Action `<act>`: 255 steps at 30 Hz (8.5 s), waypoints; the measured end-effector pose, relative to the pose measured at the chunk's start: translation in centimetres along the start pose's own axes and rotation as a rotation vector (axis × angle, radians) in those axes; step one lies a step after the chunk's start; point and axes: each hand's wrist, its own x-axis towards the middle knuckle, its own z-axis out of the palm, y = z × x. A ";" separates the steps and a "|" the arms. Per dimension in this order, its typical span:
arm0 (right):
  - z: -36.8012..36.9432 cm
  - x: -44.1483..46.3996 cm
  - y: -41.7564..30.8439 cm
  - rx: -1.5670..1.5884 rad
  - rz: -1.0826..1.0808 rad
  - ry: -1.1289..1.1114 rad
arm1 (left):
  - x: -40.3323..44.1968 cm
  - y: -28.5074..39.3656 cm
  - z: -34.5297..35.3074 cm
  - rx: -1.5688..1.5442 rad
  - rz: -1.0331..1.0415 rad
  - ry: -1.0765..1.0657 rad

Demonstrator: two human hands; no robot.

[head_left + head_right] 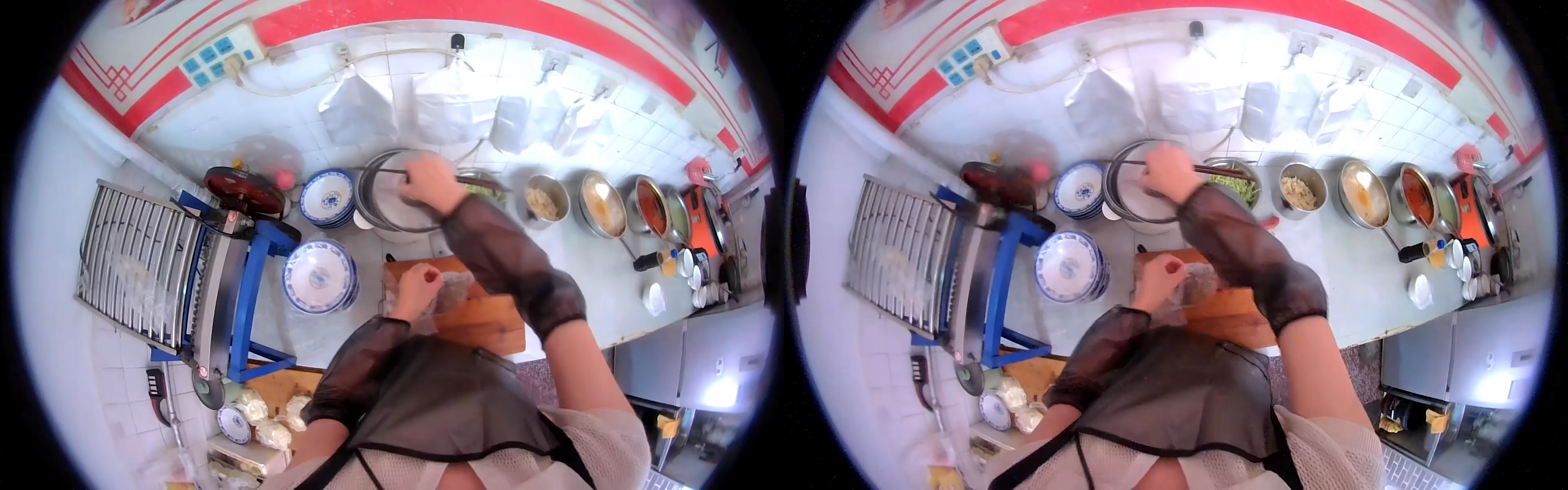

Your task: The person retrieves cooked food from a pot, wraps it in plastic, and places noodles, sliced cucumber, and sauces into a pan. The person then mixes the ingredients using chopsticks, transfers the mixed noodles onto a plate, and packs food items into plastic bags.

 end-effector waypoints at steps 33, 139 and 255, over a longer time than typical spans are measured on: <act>-4.1 -25.3 48.0 -0.751 0.819 0.000 | -7.4 -5.0 1.3 0.521 -0.356 0.040; 9.0 -39.4 0.7 0.917 0.944 0.147 | -9.8 -2.1 8.1 0.667 0.017 -0.251; 2.1 -25.0 0.6 0.666 0.684 -0.078 | -8.6 -1.7 -6.1 -0.860 -0.489 -0.095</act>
